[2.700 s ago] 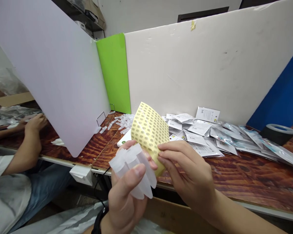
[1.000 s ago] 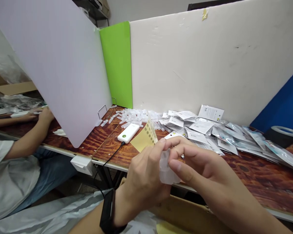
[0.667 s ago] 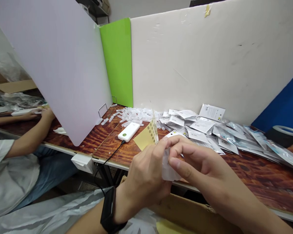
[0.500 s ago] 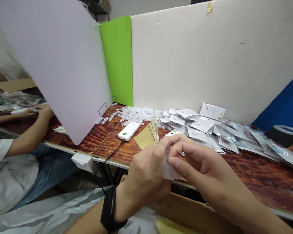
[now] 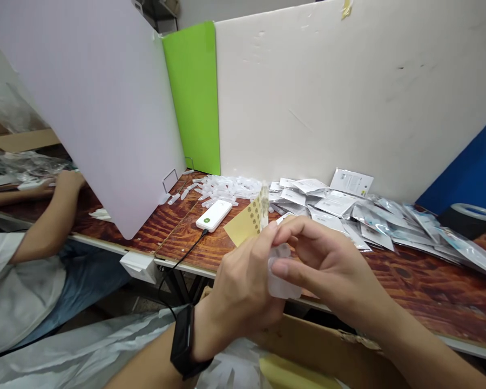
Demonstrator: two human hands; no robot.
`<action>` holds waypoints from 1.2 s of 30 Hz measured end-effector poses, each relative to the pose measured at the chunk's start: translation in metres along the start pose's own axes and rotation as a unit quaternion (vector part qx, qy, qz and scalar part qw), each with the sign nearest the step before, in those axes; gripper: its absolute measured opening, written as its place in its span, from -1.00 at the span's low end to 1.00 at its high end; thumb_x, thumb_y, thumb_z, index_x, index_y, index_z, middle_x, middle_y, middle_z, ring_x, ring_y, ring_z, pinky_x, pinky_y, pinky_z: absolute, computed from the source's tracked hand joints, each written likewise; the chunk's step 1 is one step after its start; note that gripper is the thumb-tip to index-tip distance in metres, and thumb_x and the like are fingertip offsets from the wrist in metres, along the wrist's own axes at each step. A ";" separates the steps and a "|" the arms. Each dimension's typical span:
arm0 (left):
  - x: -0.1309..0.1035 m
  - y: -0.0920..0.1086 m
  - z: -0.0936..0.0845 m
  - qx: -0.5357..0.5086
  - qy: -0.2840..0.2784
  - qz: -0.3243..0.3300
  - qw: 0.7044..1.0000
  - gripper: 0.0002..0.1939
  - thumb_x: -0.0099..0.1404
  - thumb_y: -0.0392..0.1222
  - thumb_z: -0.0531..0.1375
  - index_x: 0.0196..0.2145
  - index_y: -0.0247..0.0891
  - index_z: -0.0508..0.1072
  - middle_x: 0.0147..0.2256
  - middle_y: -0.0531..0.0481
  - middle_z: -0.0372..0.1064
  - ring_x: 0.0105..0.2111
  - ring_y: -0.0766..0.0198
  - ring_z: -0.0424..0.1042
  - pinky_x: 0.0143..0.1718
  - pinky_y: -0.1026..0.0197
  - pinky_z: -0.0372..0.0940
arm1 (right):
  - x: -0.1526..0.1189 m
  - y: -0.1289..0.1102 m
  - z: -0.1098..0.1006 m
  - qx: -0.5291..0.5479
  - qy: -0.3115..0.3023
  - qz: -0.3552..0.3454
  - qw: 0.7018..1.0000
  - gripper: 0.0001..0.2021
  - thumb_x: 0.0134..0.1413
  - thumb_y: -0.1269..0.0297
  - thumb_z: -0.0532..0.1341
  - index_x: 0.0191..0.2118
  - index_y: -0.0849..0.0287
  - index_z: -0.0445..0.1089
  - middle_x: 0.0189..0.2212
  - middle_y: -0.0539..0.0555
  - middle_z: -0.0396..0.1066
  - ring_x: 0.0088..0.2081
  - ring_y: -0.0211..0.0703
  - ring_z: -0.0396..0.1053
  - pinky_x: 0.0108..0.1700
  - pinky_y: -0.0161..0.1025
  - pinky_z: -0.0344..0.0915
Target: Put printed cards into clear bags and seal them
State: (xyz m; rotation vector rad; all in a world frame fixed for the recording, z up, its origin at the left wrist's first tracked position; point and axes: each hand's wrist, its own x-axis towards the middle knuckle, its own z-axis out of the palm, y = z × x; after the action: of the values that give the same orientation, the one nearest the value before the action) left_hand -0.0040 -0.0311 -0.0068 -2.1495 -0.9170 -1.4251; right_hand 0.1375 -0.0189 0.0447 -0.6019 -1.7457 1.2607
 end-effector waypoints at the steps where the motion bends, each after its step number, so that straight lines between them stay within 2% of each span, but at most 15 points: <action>1: 0.000 0.001 -0.001 -0.008 -0.001 0.004 1.000 -0.30 0.12 -0.36 0.14 0.18 -0.57 0.00 -0.15 -0.32 0.41 -0.21 0.12 0.48 -0.23 0.20 0.43 | 0.001 0.000 0.000 -0.013 0.016 0.002 1.000 -0.91 0.02 0.33 0.28 -0.34 0.12 0.34 -0.40 -0.04 0.35 -0.37 -0.29 0.32 -0.38 -0.40 0.30; 3: 0.000 0.004 -0.005 -0.041 -0.002 -0.013 0.999 -0.27 0.10 -0.36 0.16 0.20 -0.52 -0.02 -0.16 -0.28 0.42 -0.24 0.14 0.49 -0.24 0.21 0.44 | 0.002 0.000 -0.001 -0.038 0.065 0.007 0.997 -0.94 0.08 0.32 0.22 -0.38 0.15 0.33 -0.47 -0.04 0.35 -0.46 -0.30 0.31 -0.49 -0.41 0.26; 4: 0.000 0.007 -0.008 -0.066 0.001 -0.044 0.997 -0.24 0.09 -0.35 0.19 0.20 -0.49 -0.02 -0.21 -0.23 0.43 -0.29 0.16 0.49 -0.28 0.22 0.44 | 0.003 0.001 -0.001 -0.056 0.102 -0.002 0.993 -0.93 0.11 0.33 0.19 -0.38 0.15 0.34 -0.48 -0.03 0.36 -0.47 -0.30 0.31 -0.50 -0.40 0.26; 7: 0.002 0.013 -0.017 -0.156 0.046 -0.194 0.967 -0.20 0.04 -0.32 0.28 0.19 -0.37 0.03 -0.38 -0.02 0.40 -0.46 0.27 0.46 -0.41 0.28 0.44 | 0.004 0.002 -0.003 -0.155 0.190 -0.081 0.966 -0.93 0.13 0.40 0.15 -0.35 0.18 0.37 -0.41 0.03 0.39 -0.36 -0.24 0.36 -0.34 -0.34 0.32; 8: 0.003 0.015 -0.019 -0.184 0.070 -0.229 0.953 -0.21 0.03 -0.31 0.30 0.18 -0.33 0.06 -0.41 0.03 0.38 -0.49 0.30 0.44 -0.44 0.29 0.43 | 0.004 0.002 -0.003 -0.194 0.191 -0.115 0.955 -0.93 0.12 0.43 0.16 -0.35 0.19 0.38 -0.39 0.04 0.39 -0.33 -0.23 0.36 -0.30 -0.31 0.32; 10: 0.006 0.016 -0.023 -0.235 0.106 -0.260 0.930 -0.25 0.04 -0.33 0.30 0.16 -0.25 0.10 -0.44 0.09 0.35 -0.50 0.34 0.43 -0.47 0.31 0.42 | 0.003 0.004 0.000 -0.262 0.158 -0.176 0.936 -0.91 0.08 0.49 0.18 -0.33 0.21 0.41 -0.37 0.07 0.39 -0.30 -0.20 0.36 -0.26 -0.28 0.32; 13: 0.007 0.016 -0.025 -0.306 0.121 -0.273 0.904 -0.32 0.08 -0.37 0.26 0.13 -0.17 0.13 -0.44 0.12 0.37 -0.49 0.37 0.44 -0.45 0.34 0.42 | 0.000 0.006 0.007 -0.318 0.120 -0.234 0.911 -0.88 0.08 0.54 0.19 -0.28 0.24 0.43 -0.34 0.09 0.37 -0.28 -0.20 0.35 -0.25 -0.27 0.33; 16: 0.006 0.013 -0.025 -0.332 0.122 -0.289 0.890 -0.34 0.08 -0.33 0.28 0.12 -0.16 0.14 -0.38 0.08 0.41 -0.45 0.35 0.46 -0.35 0.31 0.43 | -0.001 0.009 0.012 -0.326 0.120 -0.250 0.904 -0.86 0.11 0.55 0.17 -0.26 0.23 0.42 -0.32 0.08 0.37 -0.28 -0.23 0.34 -0.25 -0.29 0.33; 18: 0.004 0.012 -0.025 -0.324 0.116 -0.293 0.892 -0.32 0.06 -0.30 0.29 0.11 -0.16 0.15 -0.38 0.08 0.40 -0.44 0.35 0.45 -0.33 0.30 0.43 | 0.000 0.011 0.012 -0.321 0.124 -0.251 0.905 -0.87 0.11 0.56 0.17 -0.27 0.23 0.41 -0.33 0.07 0.37 -0.29 -0.25 0.33 -0.27 -0.30 0.33; 23: 0.002 0.014 -0.025 -0.315 0.099 -0.287 0.899 -0.32 0.06 -0.33 0.28 0.11 -0.11 0.13 -0.42 0.09 0.39 -0.45 0.32 0.44 -0.44 0.30 0.40 | 0.002 0.015 0.011 -0.327 0.139 -0.263 0.897 -0.86 0.08 0.60 0.17 -0.33 0.24 0.40 -0.36 0.06 0.39 -0.32 -0.25 0.32 -0.28 -0.28 0.32; 28: 0.002 0.017 -0.026 -0.321 0.085 -0.297 0.895 -0.32 0.08 -0.30 0.26 0.11 -0.08 0.09 -0.40 0.09 0.39 -0.43 0.26 0.45 -0.34 0.19 0.43 | 0.003 0.014 0.009 -0.312 0.131 -0.246 0.908 -0.84 0.07 0.61 0.16 -0.40 0.24 0.40 -0.40 0.05 0.39 -0.34 -0.24 0.33 -0.32 -0.28 0.32; 30: 0.003 0.016 -0.026 -0.310 0.077 -0.297 0.900 -0.32 0.09 -0.30 0.26 0.11 -0.08 0.08 -0.44 0.11 0.36 -0.47 0.28 0.43 -0.37 0.19 0.44 | 0.003 0.012 0.009 -0.313 0.127 -0.239 0.911 -0.83 0.07 0.60 0.14 -0.42 0.22 0.39 -0.42 0.05 0.39 -0.36 -0.24 0.35 -0.34 -0.28 0.33; 33: 0.008 0.016 -0.028 -0.292 0.073 -0.259 0.918 -0.35 0.12 -0.31 0.23 0.11 -0.12 0.06 -0.49 0.14 0.30 -0.55 0.33 0.39 -0.48 0.24 0.43 | 0.002 0.011 0.010 -0.338 0.136 -0.250 0.897 -0.85 0.08 0.56 0.15 -0.34 0.19 0.41 -0.39 0.08 0.41 -0.33 -0.19 0.38 -0.33 -0.25 0.36; 36: 0.010 0.020 -0.023 -0.275 0.076 -0.220 0.933 -0.40 0.18 -0.24 0.18 0.11 -0.13 0.00 -0.50 0.14 0.28 -0.56 0.34 0.38 -0.49 0.25 0.45 | -0.004 0.017 0.008 -0.365 0.130 -0.275 0.880 -0.80 0.07 0.50 0.18 -0.22 0.09 0.44 -0.31 0.10 0.44 -0.29 -0.10 0.40 -0.30 -0.18 0.37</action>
State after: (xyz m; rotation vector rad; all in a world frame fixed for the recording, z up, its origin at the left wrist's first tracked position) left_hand -0.0020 -0.0572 0.0115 -2.2420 -1.0830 -2.2636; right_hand 0.1308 -0.0195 0.0266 -0.5866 -1.9414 0.0914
